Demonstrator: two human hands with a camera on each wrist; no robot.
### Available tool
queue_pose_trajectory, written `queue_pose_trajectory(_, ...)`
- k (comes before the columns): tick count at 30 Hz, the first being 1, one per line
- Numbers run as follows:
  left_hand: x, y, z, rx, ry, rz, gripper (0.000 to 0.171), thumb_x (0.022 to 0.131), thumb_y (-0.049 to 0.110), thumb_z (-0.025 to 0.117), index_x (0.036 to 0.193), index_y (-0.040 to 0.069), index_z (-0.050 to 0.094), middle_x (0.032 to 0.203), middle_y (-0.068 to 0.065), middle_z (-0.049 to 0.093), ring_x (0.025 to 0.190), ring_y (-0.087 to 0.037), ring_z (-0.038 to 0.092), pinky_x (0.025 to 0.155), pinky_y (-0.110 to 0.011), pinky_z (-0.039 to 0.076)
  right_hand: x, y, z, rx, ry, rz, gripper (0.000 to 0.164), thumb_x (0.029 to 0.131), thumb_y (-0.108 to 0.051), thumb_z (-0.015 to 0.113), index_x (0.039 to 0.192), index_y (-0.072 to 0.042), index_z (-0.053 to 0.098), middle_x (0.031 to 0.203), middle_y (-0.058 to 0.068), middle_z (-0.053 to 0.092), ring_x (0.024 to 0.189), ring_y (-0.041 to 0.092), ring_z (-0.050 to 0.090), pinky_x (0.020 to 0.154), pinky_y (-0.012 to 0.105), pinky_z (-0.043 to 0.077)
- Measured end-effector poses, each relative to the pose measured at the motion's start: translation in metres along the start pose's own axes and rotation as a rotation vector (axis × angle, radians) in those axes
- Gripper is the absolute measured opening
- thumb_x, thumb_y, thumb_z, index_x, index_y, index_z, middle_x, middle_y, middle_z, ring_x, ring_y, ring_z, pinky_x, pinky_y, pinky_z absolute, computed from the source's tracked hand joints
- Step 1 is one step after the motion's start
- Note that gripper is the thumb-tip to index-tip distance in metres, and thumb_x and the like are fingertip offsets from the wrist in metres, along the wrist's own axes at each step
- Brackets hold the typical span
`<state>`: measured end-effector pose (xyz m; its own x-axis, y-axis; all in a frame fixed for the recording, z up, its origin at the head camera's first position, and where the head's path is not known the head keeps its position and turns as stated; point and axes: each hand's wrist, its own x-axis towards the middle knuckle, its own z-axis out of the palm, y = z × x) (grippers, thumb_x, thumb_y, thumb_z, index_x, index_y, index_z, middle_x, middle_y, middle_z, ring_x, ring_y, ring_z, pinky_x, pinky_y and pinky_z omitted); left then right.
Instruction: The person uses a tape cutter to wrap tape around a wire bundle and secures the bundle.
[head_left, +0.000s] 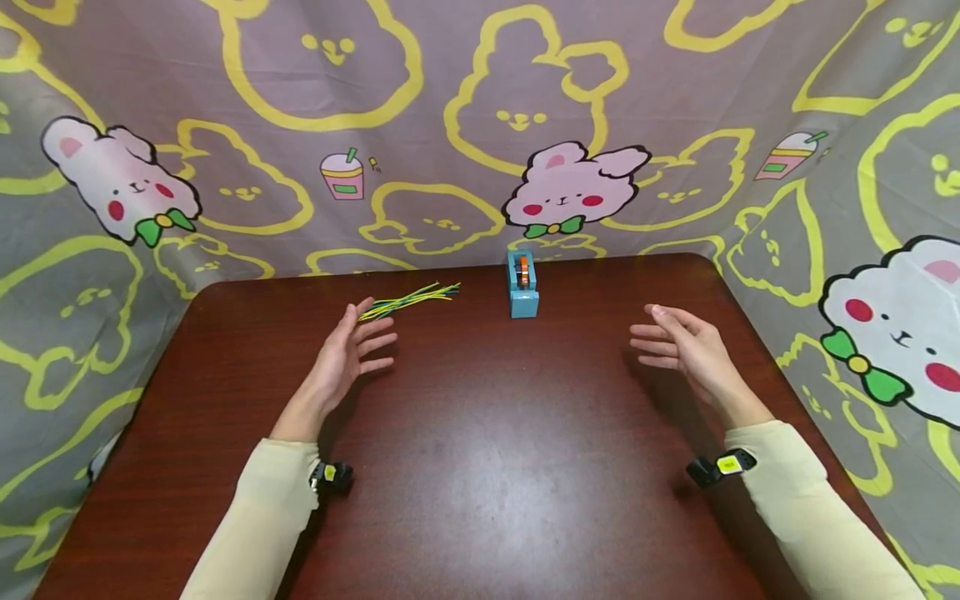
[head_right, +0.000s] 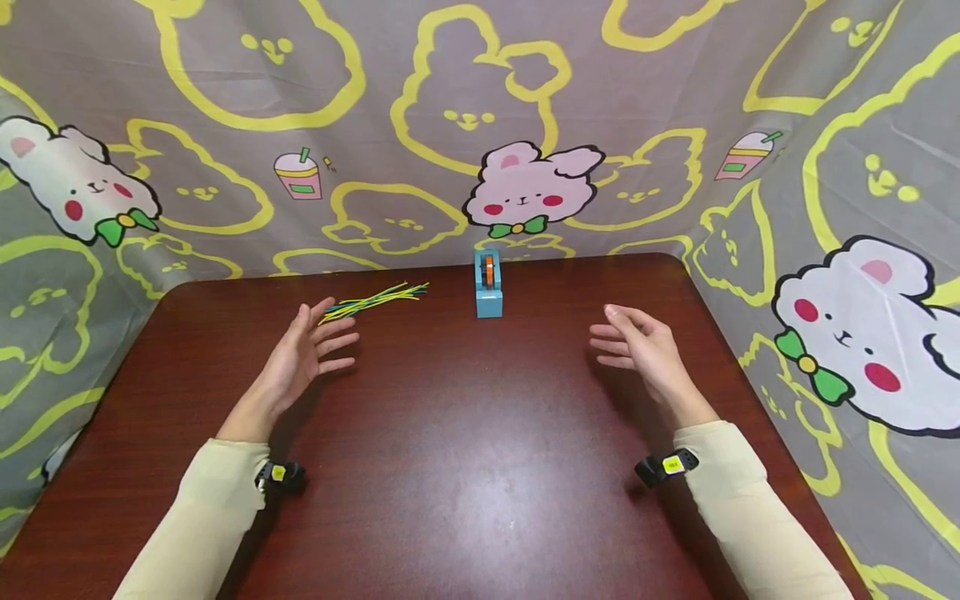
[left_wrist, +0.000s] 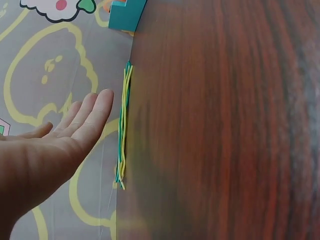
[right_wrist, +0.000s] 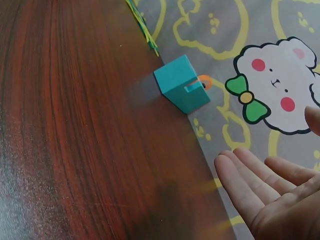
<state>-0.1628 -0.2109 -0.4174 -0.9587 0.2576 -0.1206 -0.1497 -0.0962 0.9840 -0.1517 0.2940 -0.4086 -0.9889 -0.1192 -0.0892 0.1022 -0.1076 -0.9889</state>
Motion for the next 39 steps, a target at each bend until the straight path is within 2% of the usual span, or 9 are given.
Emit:
queue_pose_trajectory(9, 0.010, -0.004, 0.009, 0.001, 0.047, -0.015, 0.067, 0.107, 0.046, 0.042, 0.162, 0.017, 0.017, 0.156, -0.027, 0.032, 0.138, -0.044, 0.040, 0.101, -0.051, 0.046, 0.010, 0.008, 0.008, -0.026, 0.019, 0.034, 0.031, 0.101, -0.028, 0.064, 0.126, -0.012, 0.058, 0.103, 0.009, 0.075, 0.094, 0.025, 0.073, 0.077, 0.040, 0.058)
queue_pose_trajectory(14, 0.021, -0.008, 0.019, -0.015, 0.066, -0.026, 0.061, 0.108, 0.032, 0.047, 0.161, 0.015, 0.022, 0.154, -0.028, 0.034, 0.137, -0.046, 0.039, 0.101, -0.054, 0.045, 0.015, 0.010, 0.013, -0.017, 0.010, 0.047, 0.034, 0.099, -0.026, 0.066, 0.127, -0.009, 0.060, 0.102, 0.012, 0.075, 0.096, 0.030, 0.073, 0.079, 0.043, 0.057)
queue_pose_trajectory(18, 0.031, -0.011, 0.029, -0.018, 0.069, -0.014, 0.057, 0.108, 0.021, 0.049, 0.159, 0.011, 0.026, 0.152, -0.029, 0.036, 0.136, -0.047, 0.041, 0.100, -0.055, 0.046, 0.020, 0.010, 0.018, -0.034, 0.009, 0.062, 0.039, 0.098, -0.028, 0.069, 0.130, -0.008, 0.059, 0.103, 0.012, 0.075, 0.096, 0.030, 0.073, 0.079, 0.042, 0.058)
queue_pose_trajectory(24, 0.049, -0.012, 0.046, -0.011, 0.075, -0.004, 0.058, 0.105, 0.018, 0.055, 0.157, 0.011, 0.031, 0.151, -0.029, 0.038, 0.134, -0.047, 0.043, 0.100, -0.057, 0.045, 0.030, 0.008, 0.027, -0.047, 0.004, 0.078, 0.040, 0.097, -0.029, 0.070, 0.130, -0.009, 0.060, 0.104, 0.012, 0.075, 0.096, 0.029, 0.073, 0.079, 0.042, 0.057)
queue_pose_trajectory(31, 0.067, -0.008, 0.068, -0.001, 0.056, 0.008, 0.056, 0.103, 0.015, 0.058, 0.154, 0.013, 0.036, 0.147, -0.030, 0.042, 0.133, -0.047, 0.045, 0.100, -0.059, 0.044, 0.040, 0.007, 0.037, -0.036, -0.004, 0.082, 0.035, 0.097, -0.027, 0.070, 0.127, -0.010, 0.063, 0.100, 0.013, 0.076, 0.093, 0.029, 0.074, 0.083, 0.048, 0.055)
queue_pose_trajectory(39, 0.089, -0.012, 0.093, 0.006, 0.035, 0.014, 0.054, 0.101, 0.012, 0.060, 0.152, 0.015, 0.042, 0.146, -0.030, 0.044, 0.131, -0.047, 0.046, 0.100, -0.061, 0.043, 0.048, 0.011, 0.044, -0.012, -0.008, 0.103, 0.039, 0.096, -0.027, 0.071, 0.128, -0.007, 0.062, 0.099, 0.013, 0.075, 0.090, 0.028, 0.074, 0.081, 0.046, 0.057)
